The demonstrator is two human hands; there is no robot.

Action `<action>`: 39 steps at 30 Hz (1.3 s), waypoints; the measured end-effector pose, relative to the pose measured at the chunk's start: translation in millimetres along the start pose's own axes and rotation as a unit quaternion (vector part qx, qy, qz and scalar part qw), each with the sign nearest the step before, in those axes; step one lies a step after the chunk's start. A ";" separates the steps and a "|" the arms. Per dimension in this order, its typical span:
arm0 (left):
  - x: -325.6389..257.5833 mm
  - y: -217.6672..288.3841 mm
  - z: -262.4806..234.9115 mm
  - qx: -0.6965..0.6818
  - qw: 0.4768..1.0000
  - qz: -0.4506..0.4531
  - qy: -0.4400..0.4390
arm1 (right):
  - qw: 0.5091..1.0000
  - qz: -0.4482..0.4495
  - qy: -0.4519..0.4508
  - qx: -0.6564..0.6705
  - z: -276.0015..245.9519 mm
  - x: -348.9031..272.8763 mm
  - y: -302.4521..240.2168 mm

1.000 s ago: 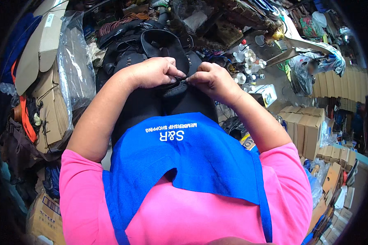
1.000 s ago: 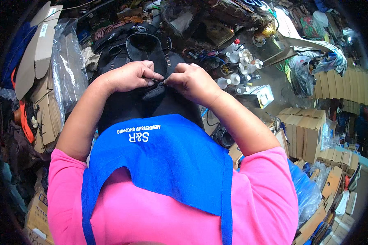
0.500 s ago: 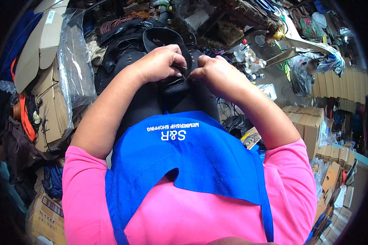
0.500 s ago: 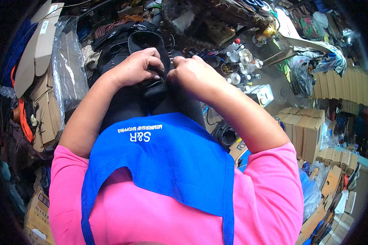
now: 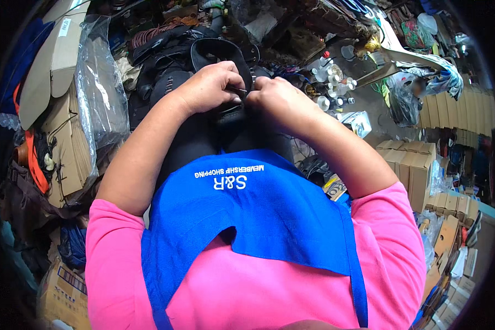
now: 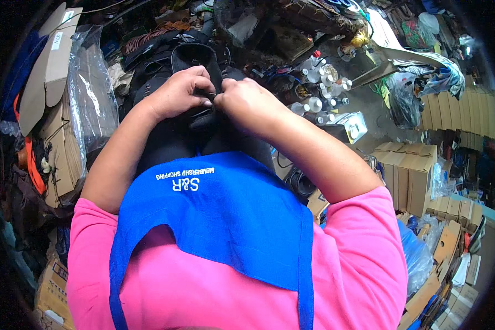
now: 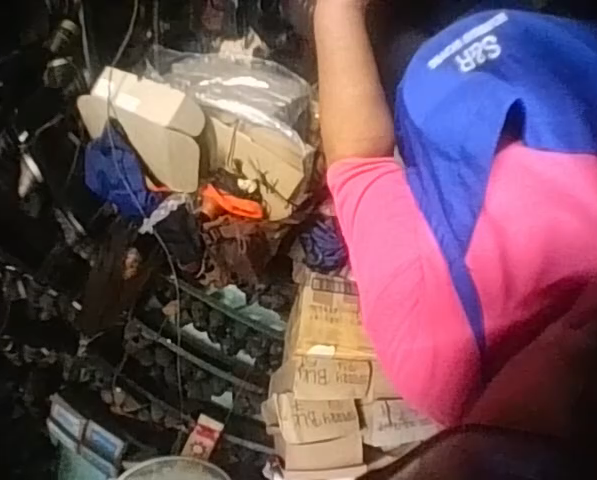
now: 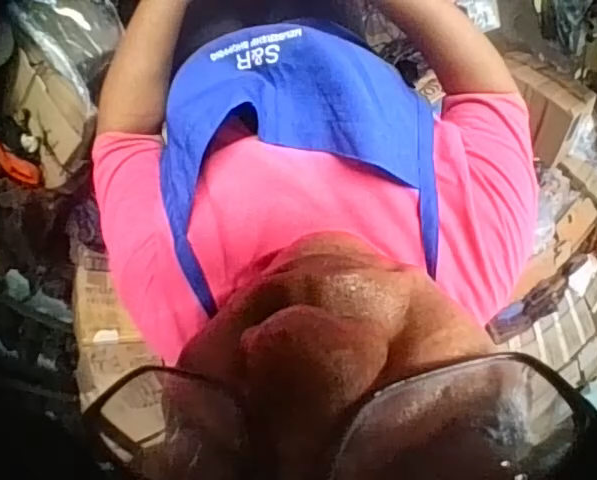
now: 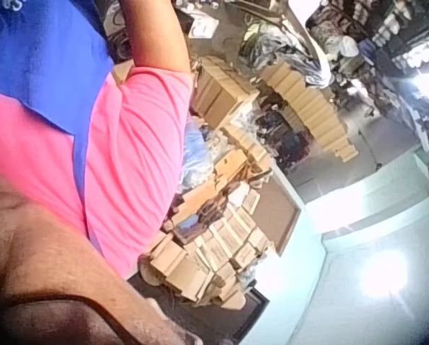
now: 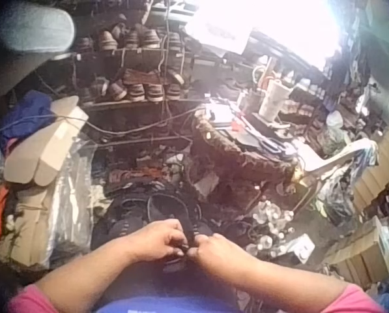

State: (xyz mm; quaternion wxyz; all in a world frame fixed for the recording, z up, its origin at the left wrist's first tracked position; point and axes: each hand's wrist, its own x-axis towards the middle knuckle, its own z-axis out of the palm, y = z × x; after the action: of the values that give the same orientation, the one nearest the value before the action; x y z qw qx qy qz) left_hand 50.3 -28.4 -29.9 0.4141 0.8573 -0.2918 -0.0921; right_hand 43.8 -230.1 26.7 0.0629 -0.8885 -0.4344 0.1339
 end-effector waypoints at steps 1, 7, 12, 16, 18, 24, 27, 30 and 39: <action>1.5 -1.2 1.3 -0.012 1.000 -0.005 0.006 | 1.000 0.000 0.000 0.000 2.4 -1.1 3.3; 3.5 -1.8 3.1 -0.022 1.000 -0.015 -0.002 | 0.988 0.005 0.062 0.139 24.0 4.8 20.3; -14.3 20.5 9.1 0.025 0.988 -0.024 0.150 | 0.927 0.097 0.033 0.360 19.4 -1.7 23.3; -58.1 39.0 11.4 0.087 0.977 -0.105 0.162 | 0.833 0.173 -0.016 0.525 23.8 -17.1 38.7; -79.6 42.1 9.2 0.086 0.981 -0.151 0.081 | 0.753 0.197 -0.057 0.625 28.4 -32.7 55.6; -110.5 44.8 -52.4 0.104 0.958 -0.269 0.002 | 0.536 -0.002 0.128 0.835 7.3 -87.1 98.2; -98.4 19.1 -54.5 -0.164 0.939 -0.259 0.154 | 0.864 0.162 0.096 0.466 3.1 -72.7 74.2; -56.3 41.8 -30.8 -0.642 0.710 -0.132 0.258 | 0.941 0.206 0.043 0.264 28.2 -59.4 48.1; -60.7 -20.9 -37.0 -0.719 0.643 -0.158 0.211 | 0.987 0.121 0.087 0.065 88.9 -96.8 56.3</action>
State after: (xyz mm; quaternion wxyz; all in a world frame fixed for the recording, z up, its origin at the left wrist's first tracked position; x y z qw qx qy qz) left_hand 24.6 41.1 -27.2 0.9297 0.3189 0.1021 -0.1533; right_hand 3.5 -341.5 -53.4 0.1408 -0.9369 -0.3067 0.0908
